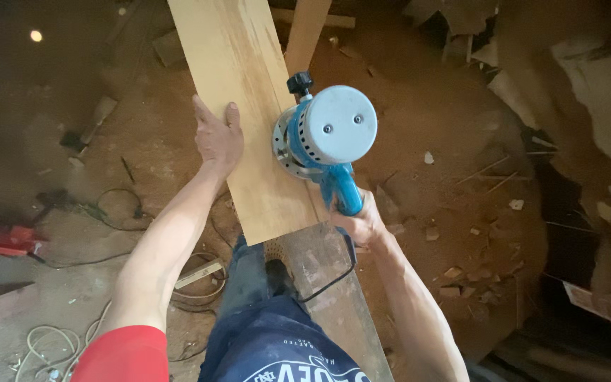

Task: The person uses a handheld electric router to shape the edges of several wooden planks on a workbench. They repeatedly position the planks, route the edges, and adjust the router settings between pieces.

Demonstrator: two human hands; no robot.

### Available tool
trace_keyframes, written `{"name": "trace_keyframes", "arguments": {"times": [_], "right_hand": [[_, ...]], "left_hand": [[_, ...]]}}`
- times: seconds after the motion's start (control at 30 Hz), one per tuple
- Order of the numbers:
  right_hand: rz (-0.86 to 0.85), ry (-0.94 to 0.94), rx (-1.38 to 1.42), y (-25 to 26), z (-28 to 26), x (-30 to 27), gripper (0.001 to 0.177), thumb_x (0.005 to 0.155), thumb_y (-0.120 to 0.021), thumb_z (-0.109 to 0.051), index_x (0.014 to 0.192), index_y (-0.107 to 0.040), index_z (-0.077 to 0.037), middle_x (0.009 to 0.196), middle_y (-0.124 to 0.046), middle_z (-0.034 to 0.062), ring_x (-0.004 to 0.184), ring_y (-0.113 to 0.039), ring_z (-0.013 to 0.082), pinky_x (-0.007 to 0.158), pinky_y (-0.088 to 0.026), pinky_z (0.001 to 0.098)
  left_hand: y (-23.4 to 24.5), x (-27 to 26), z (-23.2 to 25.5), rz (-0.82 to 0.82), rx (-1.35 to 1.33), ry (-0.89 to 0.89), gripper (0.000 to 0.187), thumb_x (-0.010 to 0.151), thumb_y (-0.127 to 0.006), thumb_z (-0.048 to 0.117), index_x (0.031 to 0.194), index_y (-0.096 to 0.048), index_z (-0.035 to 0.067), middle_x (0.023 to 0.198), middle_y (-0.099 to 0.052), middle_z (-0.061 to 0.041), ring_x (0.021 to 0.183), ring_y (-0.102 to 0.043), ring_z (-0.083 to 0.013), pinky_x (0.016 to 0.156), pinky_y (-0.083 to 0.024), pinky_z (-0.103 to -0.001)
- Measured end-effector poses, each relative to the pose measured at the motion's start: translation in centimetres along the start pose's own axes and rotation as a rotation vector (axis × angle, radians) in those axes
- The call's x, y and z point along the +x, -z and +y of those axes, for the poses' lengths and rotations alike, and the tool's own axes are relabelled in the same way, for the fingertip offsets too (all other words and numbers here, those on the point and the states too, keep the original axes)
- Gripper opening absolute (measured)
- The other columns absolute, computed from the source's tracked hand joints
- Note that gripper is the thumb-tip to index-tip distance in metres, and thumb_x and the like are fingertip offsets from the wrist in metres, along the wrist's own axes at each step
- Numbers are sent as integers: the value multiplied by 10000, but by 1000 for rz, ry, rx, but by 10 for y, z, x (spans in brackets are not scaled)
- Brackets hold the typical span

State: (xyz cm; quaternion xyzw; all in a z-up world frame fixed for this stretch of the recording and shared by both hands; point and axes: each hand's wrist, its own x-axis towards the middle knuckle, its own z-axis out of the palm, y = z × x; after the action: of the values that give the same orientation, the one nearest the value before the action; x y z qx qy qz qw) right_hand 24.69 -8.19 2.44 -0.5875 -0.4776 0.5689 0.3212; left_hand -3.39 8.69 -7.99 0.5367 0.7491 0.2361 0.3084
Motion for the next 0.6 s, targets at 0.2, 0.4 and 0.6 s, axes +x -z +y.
{"name": "trace_keyframes", "arguments": {"times": [0.2,0.4,0.6], "right_hand": [[26,6,20,-3,-9,30,188,623,-730,-75,776,-621,-85,759,-624,-8,708,-572,115,668,-484,297],[39,14,-24,-3,-11,59,214,625,-752,-75,769,-594,-81,738,-606,-9,683,-546,107,651,-471,290],[66,20,25,-8,-21,79,225,639,-747,-73,796,-588,-91,743,-602,-15,675,-549,99,639,-478,291]], "left_hand": [[-12,2,-10,111,20,-58,869,1070,-545,497,1577,-120,-68,1571,-371,-320,1358,-506,-479,1108,-367,-567],[3,-5,2,41,-81,-26,865,1044,-554,454,1581,-127,-73,1530,-420,-317,1337,-521,-479,1122,-412,-534],[6,-4,7,69,-28,-42,862,1042,-581,441,1552,-129,-87,1522,-419,-341,1287,-532,-502,1065,-416,-543]]}}
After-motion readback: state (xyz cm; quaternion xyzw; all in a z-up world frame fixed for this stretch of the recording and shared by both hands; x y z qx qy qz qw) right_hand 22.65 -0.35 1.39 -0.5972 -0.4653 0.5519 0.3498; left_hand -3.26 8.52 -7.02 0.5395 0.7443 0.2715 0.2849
